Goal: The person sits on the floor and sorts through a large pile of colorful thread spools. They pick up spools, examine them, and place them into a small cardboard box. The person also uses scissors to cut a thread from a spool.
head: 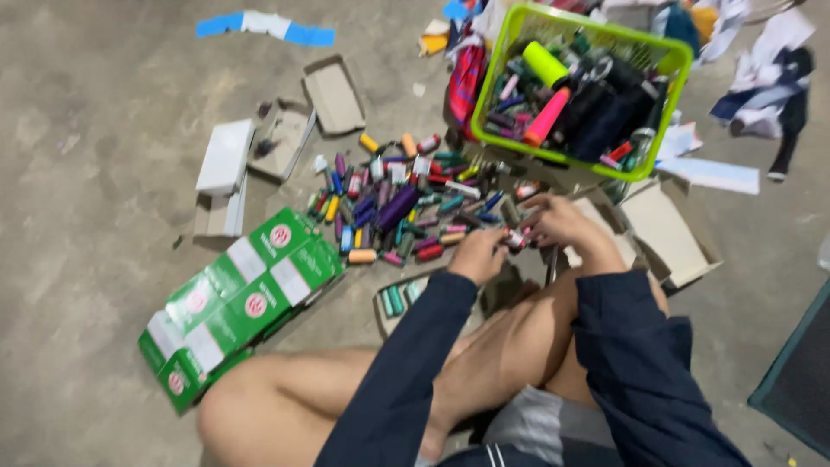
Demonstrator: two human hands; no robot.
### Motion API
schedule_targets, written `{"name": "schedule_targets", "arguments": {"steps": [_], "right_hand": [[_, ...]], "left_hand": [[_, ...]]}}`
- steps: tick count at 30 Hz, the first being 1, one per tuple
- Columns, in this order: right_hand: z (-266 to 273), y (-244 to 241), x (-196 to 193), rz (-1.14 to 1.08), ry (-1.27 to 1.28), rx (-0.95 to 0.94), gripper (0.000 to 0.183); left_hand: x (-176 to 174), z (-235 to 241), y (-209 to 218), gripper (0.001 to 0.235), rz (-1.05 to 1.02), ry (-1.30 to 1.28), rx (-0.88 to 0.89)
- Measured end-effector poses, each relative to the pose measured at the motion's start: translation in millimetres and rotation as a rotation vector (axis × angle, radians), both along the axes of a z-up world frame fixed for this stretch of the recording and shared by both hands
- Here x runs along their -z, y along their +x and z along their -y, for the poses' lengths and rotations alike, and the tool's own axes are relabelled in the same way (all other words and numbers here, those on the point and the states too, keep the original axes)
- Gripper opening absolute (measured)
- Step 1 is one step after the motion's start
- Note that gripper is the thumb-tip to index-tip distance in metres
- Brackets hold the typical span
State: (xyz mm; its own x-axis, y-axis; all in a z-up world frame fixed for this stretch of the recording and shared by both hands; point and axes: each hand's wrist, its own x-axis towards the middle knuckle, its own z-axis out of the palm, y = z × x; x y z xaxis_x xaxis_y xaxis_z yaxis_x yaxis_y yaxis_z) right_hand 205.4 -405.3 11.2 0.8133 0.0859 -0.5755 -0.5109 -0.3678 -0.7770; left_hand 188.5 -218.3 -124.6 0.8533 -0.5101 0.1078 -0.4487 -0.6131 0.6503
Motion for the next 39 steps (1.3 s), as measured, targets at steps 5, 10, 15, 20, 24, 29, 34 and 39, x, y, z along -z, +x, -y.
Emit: {"name": "schedule_targets", "arguments": {"steps": [5, 10, 15, 20, 24, 29, 34, 39], "right_hand": [[10, 16, 31, -0.079, -0.111, 0.026, 0.046], [13, 36, 45, -0.091, -0.509, -0.211, 0.054], [9, 41, 73, -0.06, -0.557, -0.239, 0.051], [-6, 37, 65, -0.092, -0.611, -0.331, 0.052], [-31, 38, 30, 0.02, -0.405, -0.4, 0.042], [9, 55, 108, 0.045, -0.662, -0.304, 0.047], [-4, 49, 84, -0.021, -0.716, -0.319, 0.055], [-16, 48, 66, 0.047, -0.516, -0.351, 0.055]], "left_hand": [[-18, 1, -16, 0.029, 0.228, 0.165, 0.034], [9, -5, -7, 0.036, 0.267, 0.28, 0.006], [2, -16, -2, 0.021, 0.321, 0.343, -0.07], [-2, -25, -2, 0.03, 0.308, 0.365, -0.104], [-4, -35, -3, 0.018, 0.339, 0.32, 0.016], [-29, -61, 10, 0.019, 0.324, 0.318, -0.065], [-5, -62, 6, 0.017, 0.433, 0.187, -0.041], [-8, -89, 10, 0.018, 0.417, 0.095, -0.154]]}}
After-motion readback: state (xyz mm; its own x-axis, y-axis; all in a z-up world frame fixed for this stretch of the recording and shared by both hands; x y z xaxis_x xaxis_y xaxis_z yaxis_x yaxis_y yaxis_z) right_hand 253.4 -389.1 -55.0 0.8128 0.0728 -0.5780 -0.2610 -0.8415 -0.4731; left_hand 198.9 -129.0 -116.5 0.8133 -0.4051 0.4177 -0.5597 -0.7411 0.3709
